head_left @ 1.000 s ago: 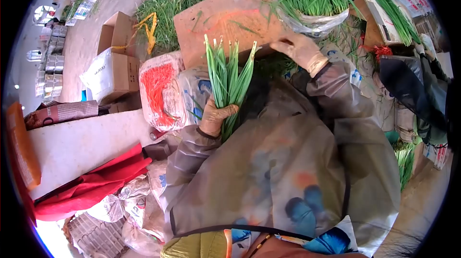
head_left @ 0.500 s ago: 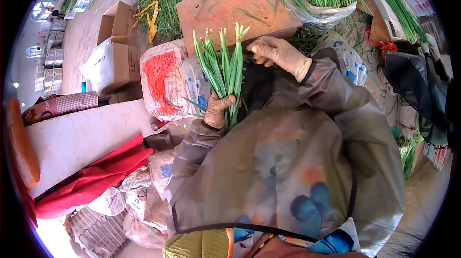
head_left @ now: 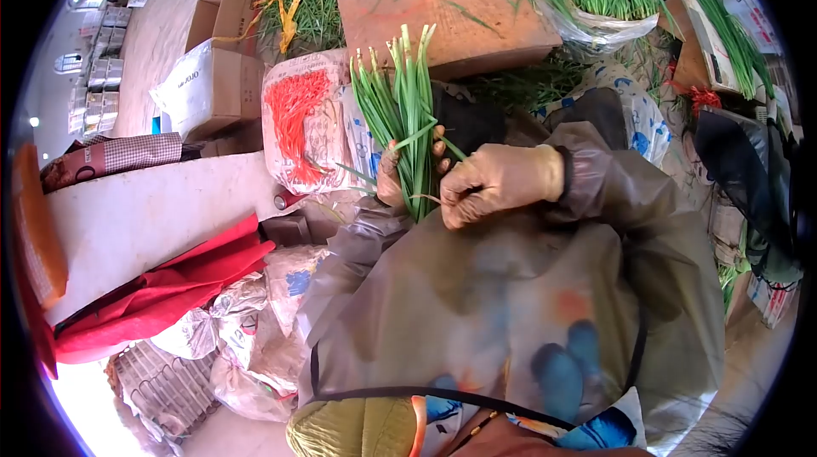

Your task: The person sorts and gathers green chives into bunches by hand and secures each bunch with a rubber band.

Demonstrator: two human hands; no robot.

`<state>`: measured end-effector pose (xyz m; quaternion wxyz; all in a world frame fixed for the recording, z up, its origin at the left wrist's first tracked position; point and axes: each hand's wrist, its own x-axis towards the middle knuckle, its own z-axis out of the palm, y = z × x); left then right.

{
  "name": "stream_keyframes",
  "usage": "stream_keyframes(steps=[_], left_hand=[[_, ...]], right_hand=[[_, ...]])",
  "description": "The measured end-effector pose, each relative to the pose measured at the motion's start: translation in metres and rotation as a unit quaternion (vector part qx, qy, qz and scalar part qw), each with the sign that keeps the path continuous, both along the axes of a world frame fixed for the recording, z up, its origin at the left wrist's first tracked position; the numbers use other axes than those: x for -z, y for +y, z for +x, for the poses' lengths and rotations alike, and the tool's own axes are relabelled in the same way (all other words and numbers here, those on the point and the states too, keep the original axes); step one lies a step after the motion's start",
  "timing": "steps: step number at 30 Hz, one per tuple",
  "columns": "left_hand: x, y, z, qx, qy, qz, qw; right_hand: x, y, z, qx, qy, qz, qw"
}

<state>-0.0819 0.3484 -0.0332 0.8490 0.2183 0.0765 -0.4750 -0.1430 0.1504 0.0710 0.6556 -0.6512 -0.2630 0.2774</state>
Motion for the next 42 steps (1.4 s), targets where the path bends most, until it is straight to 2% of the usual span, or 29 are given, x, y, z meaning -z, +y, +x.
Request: stream_keyframes(steps=[2, 3, 4, 6, 7, 8, 9, 10, 11, 12, 14, 17, 18, 19, 20, 22, 24, 26, 28, 30, 32, 34, 35, 36, 38, 39, 40, 42], left_hand=[[0.018, 0.010, 0.013, 0.121, 0.007, -0.124, 0.985], [0.017, 0.007, 0.004, 0.059, 0.015, -0.080, 0.995], [-0.004, 0.001, 0.001, 0.018, -0.036, -0.025, 0.999], [0.009, 0.009, 0.001, 0.029, -0.078, -0.010, 0.996], [0.022, 0.016, 0.009, 0.097, -0.096, -0.059, 0.989], [0.010, 0.013, 0.004, 0.054, -0.102, -0.032, 0.993], [0.014, 0.015, 0.009, 0.096, -0.151, 0.014, 0.984], [0.019, 0.017, 0.015, 0.137, -0.200, 0.060, 0.968], [0.018, 0.010, 0.012, 0.093, -0.192, 0.049, 0.976], [0.017, 0.009, 0.010, 0.093, -0.161, 0.027, 0.982], [0.009, 0.007, 0.009, 0.134, -0.147, 0.047, 0.979], [-0.013, 0.001, 0.004, 0.152, -0.228, 0.116, 0.955], [-0.031, -0.004, 0.002, 0.158, -0.238, 0.100, 0.953], [-0.031, -0.002, -0.001, 0.150, -0.241, 0.106, 0.953], [-0.030, -0.001, -0.002, 0.143, -0.243, 0.111, 0.953], [-0.033, 0.000, -0.001, 0.173, -0.238, 0.118, 0.948], [-0.035, -0.002, -0.002, 0.210, -0.229, 0.124, 0.942], [-0.038, -0.008, 0.000, 0.282, -0.252, 0.123, 0.918], [-0.047, -0.014, -0.006, 0.279, -0.294, 0.116, 0.907], [-0.051, -0.016, -0.012, 0.203, -0.216, 0.048, 0.954], [-0.037, -0.009, -0.015, 0.181, -0.187, 0.042, 0.965], [-0.031, -0.007, -0.014, 0.159, -0.236, 0.087, 0.955], [-0.042, -0.007, -0.012, 0.189, -0.236, 0.091, 0.949], [-0.040, -0.007, -0.011, 0.190, -0.236, 0.090, 0.949], [-0.033, -0.008, -0.012, 0.190, -0.249, 0.136, 0.940], [-0.034, -0.010, -0.012, 0.188, -0.211, 0.122, 0.951], [-0.031, -0.012, -0.014, 0.192, -0.211, 0.120, 0.951], [-0.020, -0.014, -0.018, 0.178, -0.248, 0.143, 0.941]], right_hand=[[-0.027, -0.020, 0.000, -0.010, 0.055, 0.119, 0.991], [-0.038, -0.038, -0.002, 0.017, 0.046, 0.122, 0.991], [-0.042, -0.061, -0.004, 0.046, 0.036, 0.125, 0.990], [-0.010, -0.100, -0.004, 0.119, 0.074, 0.156, 0.978], [0.020, -0.106, 0.002, 0.208, 0.040, -0.006, 0.977], [0.047, -0.108, 0.004, 0.292, 0.006, -0.168, 0.942], [0.054, -0.108, 0.003, 0.308, -0.084, -0.401, 0.858], [0.060, -0.107, 0.003, 0.304, -0.166, -0.607, 0.715], [0.073, -0.111, 0.010, 0.343, -0.033, -0.340, 0.875], [0.039, -0.098, 0.013, 0.344, 0.168, -0.093, 0.919], [0.019, -0.083, 0.023, 0.374, 0.163, 0.023, 0.913], [0.034, -0.091, 0.040, 0.446, 0.109, 0.079, 0.885], [0.031, -0.101, 0.044, 0.476, 0.094, 0.078, 0.871], [0.032, -0.105, 0.050, 0.567, 0.049, 0.065, 0.820], [0.025, -0.112, 0.052, 0.583, 0.023, 0.035, 0.811], [0.013, -0.109, 0.050, 0.486, -0.184, -0.124, 0.845], [-0.012, -0.088, 0.041, 0.314, -0.107, -0.221, 0.917], [-0.012, -0.083, 0.056, 0.110, 0.026, -0.404, 0.908], [0.012, -0.085, 0.054, 0.181, 0.066, -0.246, 0.950], [0.004, -0.088, 0.044, 0.234, 0.047, -0.078, 0.968], [0.002, -0.097, 0.029, 0.317, 0.083, 0.037, 0.944], [0.023, -0.115, 0.028, 0.355, 0.076, 0.297, 0.883], [0.021, -0.117, 0.030, 0.470, 0.054, 0.223, 0.853], [0.007, -0.106, 0.028, 0.510, -0.111, 0.027, 0.853], [-0.006, -0.082, 0.028, 0.452, -0.239, -0.191, 0.838], [-0.015, -0.072, 0.029, 0.402, -0.268, -0.337, 0.808], [-0.008, -0.056, 0.031, 0.421, -0.303, -0.418, 0.746], [0.018, -0.050, 0.046, 0.413, -0.369, -0.371, 0.746]])
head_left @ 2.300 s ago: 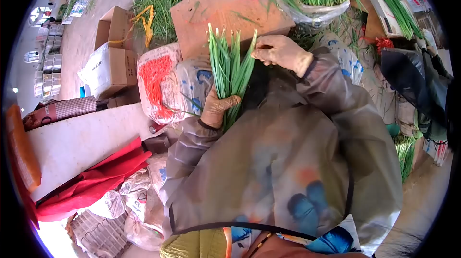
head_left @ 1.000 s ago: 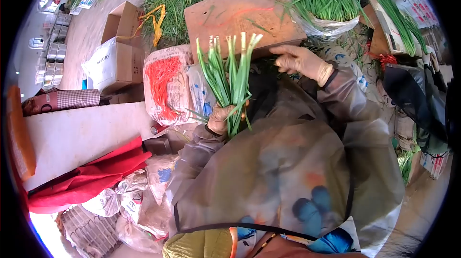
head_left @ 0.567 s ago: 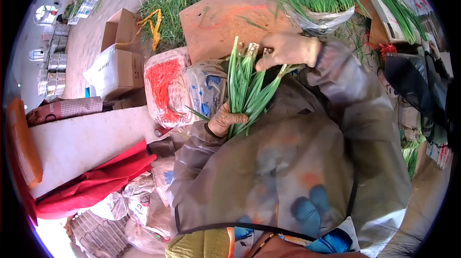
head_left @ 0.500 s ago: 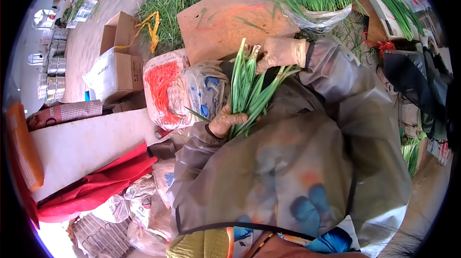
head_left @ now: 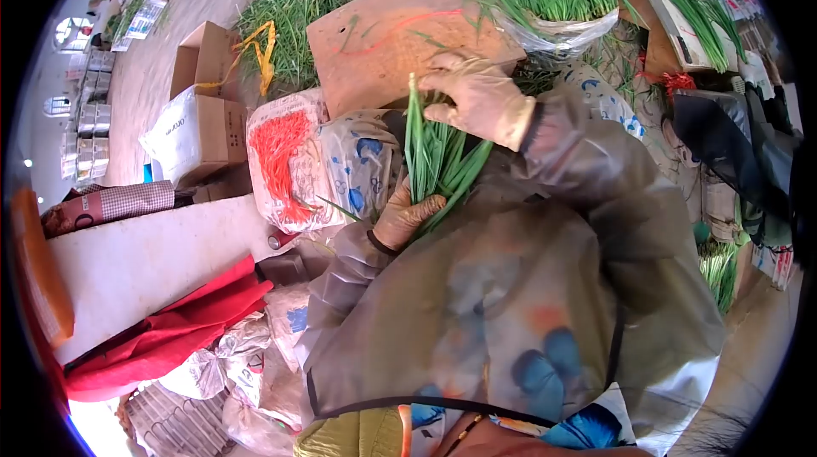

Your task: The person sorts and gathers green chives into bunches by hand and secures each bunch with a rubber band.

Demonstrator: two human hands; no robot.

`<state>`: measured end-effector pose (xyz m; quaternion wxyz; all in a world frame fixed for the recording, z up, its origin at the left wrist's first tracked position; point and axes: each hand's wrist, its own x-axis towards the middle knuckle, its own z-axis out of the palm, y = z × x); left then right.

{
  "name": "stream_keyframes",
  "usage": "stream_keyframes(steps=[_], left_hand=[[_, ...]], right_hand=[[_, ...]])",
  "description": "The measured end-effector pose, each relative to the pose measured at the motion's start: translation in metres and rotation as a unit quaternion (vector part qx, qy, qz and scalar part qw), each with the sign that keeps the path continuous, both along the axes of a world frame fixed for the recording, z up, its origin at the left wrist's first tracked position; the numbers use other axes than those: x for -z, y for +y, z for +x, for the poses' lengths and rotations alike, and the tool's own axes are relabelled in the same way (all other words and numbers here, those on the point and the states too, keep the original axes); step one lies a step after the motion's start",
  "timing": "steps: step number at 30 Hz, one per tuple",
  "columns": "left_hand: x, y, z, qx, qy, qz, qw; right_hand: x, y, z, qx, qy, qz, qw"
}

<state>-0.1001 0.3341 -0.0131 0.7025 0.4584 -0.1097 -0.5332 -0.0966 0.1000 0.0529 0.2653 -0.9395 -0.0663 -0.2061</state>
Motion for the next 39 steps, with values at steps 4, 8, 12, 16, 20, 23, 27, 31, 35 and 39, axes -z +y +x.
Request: stream_keyframes(steps=[4, 8, 12, 16, 20, 23, 27, 31, 35, 39], left_hand=[[0.001, 0.006, -0.002, 0.006, -0.039, 0.035, 0.999], [-0.001, 0.015, -0.005, 0.010, 0.004, 0.017, 1.000], [-0.004, 0.016, 0.001, 0.051, 0.036, 0.027, 0.998], [-0.002, 0.014, 0.006, 0.114, 0.048, 0.019, 0.992], [-0.002, 0.019, 0.003, 0.123, 0.066, 0.015, 0.990], [0.002, 0.027, 0.005, 0.123, 0.074, 0.021, 0.989], [0.000, 0.028, 0.008, 0.133, 0.085, 0.018, 0.987], [0.008, 0.027, 0.010, 0.154, 0.093, 0.017, 0.984], [0.010, 0.034, 0.003, 0.084, 0.049, 0.027, 0.995], [0.012, 0.039, 0.006, 0.046, 0.027, -0.002, 0.999]], right_hand=[[0.009, -0.014, 0.008, -0.060, 0.063, -0.071, 0.994], [0.024, -0.060, 0.011, 0.119, 0.048, -0.049, 0.990], [-0.003, -0.043, 0.000, -0.106, 0.180, 0.127, 0.970], [0.001, -0.026, 0.008, -0.231, 0.387, 0.159, 0.878], [0.013, -0.022, 0.005, -0.128, 0.276, 0.010, 0.953], [0.030, -0.063, 0.011, -0.047, 0.287, -0.115, 0.950], [0.031, -0.076, 0.002, 0.016, 0.304, -0.087, 0.949], [0.030, -0.049, 0.016, -0.263, 0.464, 0.258, 0.806], [0.039, -0.091, 0.026, -0.035, 0.316, 0.142, 0.937], [0.057, -0.135, 0.009, 0.049, 0.352, 0.361, 0.862]])
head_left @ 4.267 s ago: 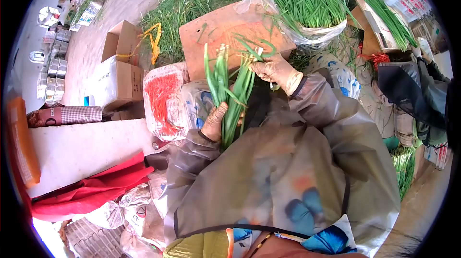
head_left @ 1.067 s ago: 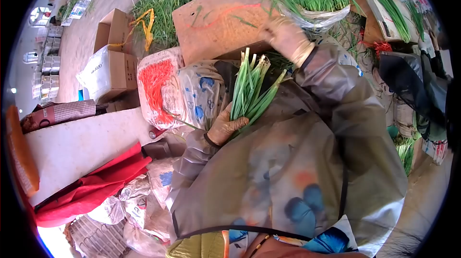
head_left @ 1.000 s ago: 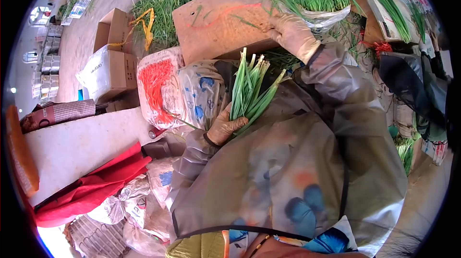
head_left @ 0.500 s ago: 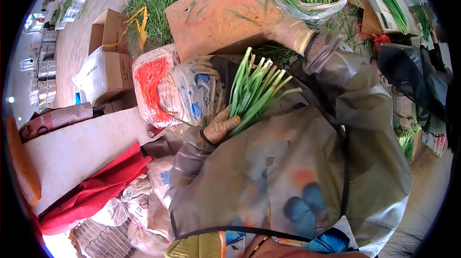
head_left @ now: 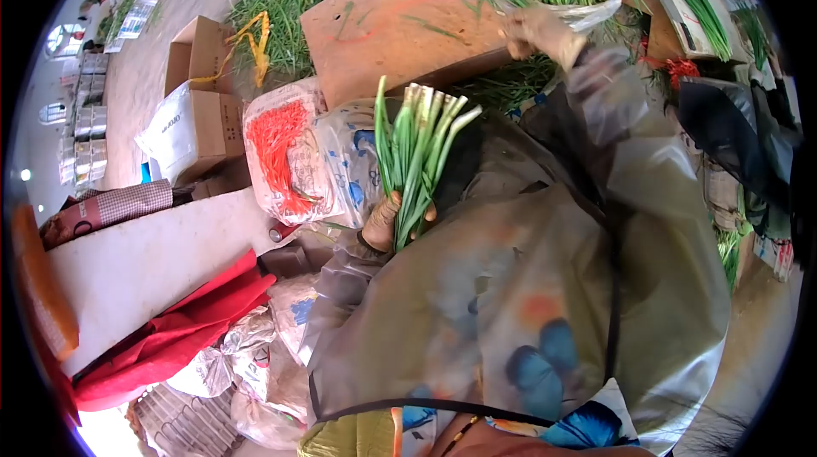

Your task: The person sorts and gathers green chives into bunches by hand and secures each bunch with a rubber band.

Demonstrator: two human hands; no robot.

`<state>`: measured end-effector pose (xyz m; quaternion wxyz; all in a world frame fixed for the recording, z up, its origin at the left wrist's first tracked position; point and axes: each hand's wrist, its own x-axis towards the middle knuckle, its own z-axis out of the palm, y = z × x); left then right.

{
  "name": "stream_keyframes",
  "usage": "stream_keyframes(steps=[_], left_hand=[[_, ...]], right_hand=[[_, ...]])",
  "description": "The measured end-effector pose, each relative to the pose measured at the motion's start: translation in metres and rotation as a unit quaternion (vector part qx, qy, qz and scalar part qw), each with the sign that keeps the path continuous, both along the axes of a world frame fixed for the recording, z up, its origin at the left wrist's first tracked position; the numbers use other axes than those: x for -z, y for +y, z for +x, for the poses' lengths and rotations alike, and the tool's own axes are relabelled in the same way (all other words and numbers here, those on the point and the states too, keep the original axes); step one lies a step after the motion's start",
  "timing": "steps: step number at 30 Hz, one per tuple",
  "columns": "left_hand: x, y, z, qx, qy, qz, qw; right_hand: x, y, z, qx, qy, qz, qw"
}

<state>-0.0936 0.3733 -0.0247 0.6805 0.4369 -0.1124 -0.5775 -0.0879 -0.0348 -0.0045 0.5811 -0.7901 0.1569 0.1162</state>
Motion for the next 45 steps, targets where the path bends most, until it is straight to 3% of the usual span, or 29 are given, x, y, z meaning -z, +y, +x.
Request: stream_keyframes(steps=[1, 2, 3, 4, 5, 6, 7, 9, 11, 13, 16, 20, 23, 26, 29, 31, 32, 33, 34, 36, 37, 38, 39, 41, 43, 44, 45], left_hand=[[0.000, -0.005, -0.001, -0.018, -0.023, 0.008, 1.000], [0.007, -0.003, 0.001, -0.033, -0.017, 0.014, 0.999], [0.008, -0.004, 0.004, -0.042, -0.015, 0.018, 0.999], [0.008, -0.006, 0.006, -0.050, -0.013, 0.022, 0.998], [0.009, -0.007, 0.009, -0.058, -0.011, 0.026, 0.998], [0.010, -0.009, 0.009, -0.070, -0.004, 0.024, 0.997], [0.010, -0.010, 0.007, -0.082, 0.006, 0.025, 0.996], [0.009, -0.009, 0.009, -0.047, -0.008, 0.023, 0.999], [-0.012, -0.023, 0.003, -0.098, -0.017, 0.057, 0.993], [-0.009, -0.022, 0.007, -0.052, 0.009, 0.004, 0.999], [-0.016, -0.019, 0.006, -0.107, 0.071, -0.047, 0.991], [-0.013, -0.016, 0.002, -0.177, 0.040, -0.049, 0.982], [0.002, -0.005, 0.008, -0.086, 0.043, -0.005, 0.995], [0.008, -0.004, 0.009, -0.076, 0.076, -0.036, 0.994], [0.016, 0.004, 0.007, -0.096, 0.111, -0.065, 0.987], [0.021, 0.014, 0.011, -0.104, 0.051, -0.045, 0.992], [0.016, 0.016, 0.012, -0.110, 0.044, -0.051, 0.992], [0.010, 0.016, 0.011, -0.114, 0.042, -0.052, 0.991], [0.002, 0.015, 0.010, -0.148, -0.003, -0.031, 0.988], [-0.003, 0.011, 0.011, -0.188, -0.059, -0.023, 0.980], [-0.008, 0.008, 0.012, -0.190, -0.060, -0.024, 0.980], [-0.016, 0.004, 0.011, -0.183, -0.076, -0.012, 0.980], [-0.021, -0.001, 0.010, -0.175, -0.091, 0.001, 0.980], [-0.013, -0.011, 0.011, -0.132, -0.057, -0.038, 0.989], [-0.011, -0.015, 0.008, -0.129, -0.009, -0.039, 0.991], [-0.009, -0.014, 0.008, -0.120, -0.003, -0.053, 0.991], [-0.011, -0.015, 0.006, -0.120, -0.002, -0.049, 0.992]], right_hand=[[0.007, 0.003, -0.005, -0.056, 0.057, -0.004, 0.997], [0.026, 0.018, -0.015, -0.117, 0.079, -0.232, 0.962], [0.041, 0.034, -0.027, -0.168, 0.098, -0.445, 0.874], [0.039, 0.041, -0.035, -0.114, 0.009, -0.498, 0.860], [0.032, 0.043, -0.031, -0.031, -0.008, -0.328, 0.944], [0.019, 0.049, -0.028, 0.020, -0.016, -0.119, 0.993], [0.007, 0.062, -0.030, 0.070, -0.018, 0.098, 0.993], [-0.017, 0.100, -0.028, 0.081, 0.030, 0.200, 0.976], [-0.028, 0.137, -0.024, 0.031, 0.007, 0.150, 0.988], [-0.010, 0.142, -0.020, 0.040, -0.056, 0.199, 0.978], [-0.009, 0.109, -0.017, 0.032, -0.007, 0.224, 0.974], [-0.018, 0.078, -0.022, 0.041, -0.015, 0.249, 0.968], [-0.018, 0.074, -0.023, 0.023, 0.002, 0.192, 0.981], [-0.017, 0.065, -0.021, 0.084, -0.060, 0.239, 0.966], [-0.029, 0.037, -0.019, 0.193, -0.127, 0.112, 0.966], [-0.001, -0.021, -0.016, 0.247, -0.115, -0.019, 0.962], [-0.005, -0.034, -0.020, 0.230, -0.059, -0.255, 0.937], [-0.010, -0.045, -0.023, 0.201, -0.001, -0.477, 0.855], [0.007, -0.052, -0.027, 0.200, -0.005, -0.478, 0.855], [0.049, -0.058, -0.027, -0.032, 0.132, -0.602, 0.787], [-0.013, 0.009, -0.023, -0.091, 0.112, -0.478, 0.867], [-0.022, 0.044, -0.025, -0.109, 0.013, -0.276, 0.955], [0.009, 0.066, -0.023, -0.112, -0.033, 0.049, 0.992], [-0.034, 0.126, -0.020, -0.077, -0.047, 0.288, 0.953], [-0.034, 0.144, 0.003, -0.006, -0.116, 0.263, 0.958], [-0.024, 0.147, 0.013, 0.040, -0.083, 0.349, 0.932], [-0.016, 0.151, 0.023, 0.063, -0.084, 0.362, 0.926]])
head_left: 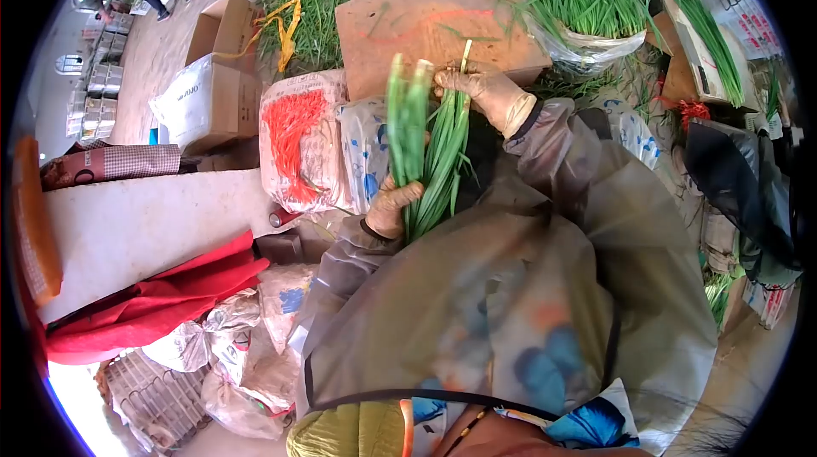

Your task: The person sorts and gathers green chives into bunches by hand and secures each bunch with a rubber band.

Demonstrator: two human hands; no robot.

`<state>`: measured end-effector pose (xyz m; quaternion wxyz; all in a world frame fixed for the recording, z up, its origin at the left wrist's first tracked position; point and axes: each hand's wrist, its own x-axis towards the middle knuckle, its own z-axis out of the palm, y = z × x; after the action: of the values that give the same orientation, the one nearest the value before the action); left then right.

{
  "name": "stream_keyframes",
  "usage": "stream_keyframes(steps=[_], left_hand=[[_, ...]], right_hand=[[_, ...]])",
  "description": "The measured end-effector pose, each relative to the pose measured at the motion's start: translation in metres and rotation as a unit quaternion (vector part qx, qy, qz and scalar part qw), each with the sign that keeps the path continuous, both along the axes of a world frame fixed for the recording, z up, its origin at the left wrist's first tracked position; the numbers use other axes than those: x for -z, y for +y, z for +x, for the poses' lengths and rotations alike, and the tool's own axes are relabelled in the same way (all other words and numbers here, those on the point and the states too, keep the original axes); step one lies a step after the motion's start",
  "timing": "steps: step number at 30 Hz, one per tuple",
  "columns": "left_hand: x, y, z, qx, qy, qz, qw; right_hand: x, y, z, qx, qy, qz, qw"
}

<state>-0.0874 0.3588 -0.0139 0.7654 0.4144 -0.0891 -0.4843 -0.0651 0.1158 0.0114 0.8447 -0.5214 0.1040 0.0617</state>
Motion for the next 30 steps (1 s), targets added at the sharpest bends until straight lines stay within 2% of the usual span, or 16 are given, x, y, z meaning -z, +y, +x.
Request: stream_keyframes(steps=[3, 6, 7, 9, 12, 14, 16, 17, 18, 19, 20, 22, 24, 26, 28, 30], left_hand=[[-0.012, -0.008, -0.003, -0.057, 0.092, -0.156, 0.982], [-0.010, -0.007, -0.001, -0.075, 0.090, -0.145, 0.983], [-0.011, -0.011, -0.003, -0.055, 0.084, -0.158, 0.982], [-0.006, -0.009, -0.005, -0.029, 0.091, -0.082, 0.992], [0.003, -0.013, -0.005, 0.039, 0.107, -0.067, 0.991], [0.003, -0.012, -0.001, 0.087, 0.047, -0.019, 0.995], [0.005, -0.012, -0.001, 0.083, 0.049, -0.023, 0.995], [-0.001, -0.013, -0.002, 0.057, 0.037, -0.015, 0.998], [-0.004, -0.014, -0.004, 0.030, 0.025, -0.005, 0.999], [-0.003, -0.016, -0.004, 0.009, 0.027, -0.018, 0.999], [-0.004, -0.017, -0.005, 0.008, 0.027, -0.018, 0.999], [-0.008, -0.020, -0.006, -0.045, 0.015, 0.000, 0.999], [-0.007, -0.021, -0.005, -0.023, 0.019, -0.006, 1.000], [-0.004, -0.021, -0.004, -0.002, 0.021, -0.011, 1.000], [0.000, -0.019, -0.006, -0.012, 0.006, 0.009, 1.000], [-0.005, -0.016, -0.010, -0.015, 0.017, 0.004, 1.000]], right_hand=[[-0.007, -0.007, -0.010, -0.023, 0.019, 0.020, 0.999], [0.003, -0.007, -0.012, -0.004, 0.022, -0.002, 1.000], [0.003, -0.007, -0.011, -0.005, 0.024, -0.004, 1.000], [-0.002, -0.004, -0.012, 0.000, 0.004, -0.044, 0.999], [0.005, -0.001, -0.012, 0.011, -0.014, -0.013, 1.000], [0.009, -0.005, -0.014, 0.014, -0.031, -0.021, 0.999], [0.009, -0.016, -0.018, 0.045, -0.017, -0.153, 0.987], [0.001, -0.017, -0.018, 0.135, -0.039, -0.271, 0.952], [0.007, -0.031, -0.012, 0.203, -0.111, -0.449, 0.863], [0.013, -0.044, -0.018, 0.202, -0.109, -0.492, 0.840], [-0.013, -0.046, -0.024, 0.202, -0.106, -0.534, 0.814], [-0.046, -0.023, -0.035, 0.034, -0.188, -0.706, 0.682], [-0.046, 0.002, -0.033, -0.082, -0.178, -0.756, 0.624], [-0.051, 0.005, -0.022, -0.204, -0.100, -0.759, 0.610], [-0.028, -0.006, -0.013, -0.243, -0.142, -0.681, 0.676], [-0.026, -0.009, -0.014, -0.230, -0.133, -0.676, 0.687]])
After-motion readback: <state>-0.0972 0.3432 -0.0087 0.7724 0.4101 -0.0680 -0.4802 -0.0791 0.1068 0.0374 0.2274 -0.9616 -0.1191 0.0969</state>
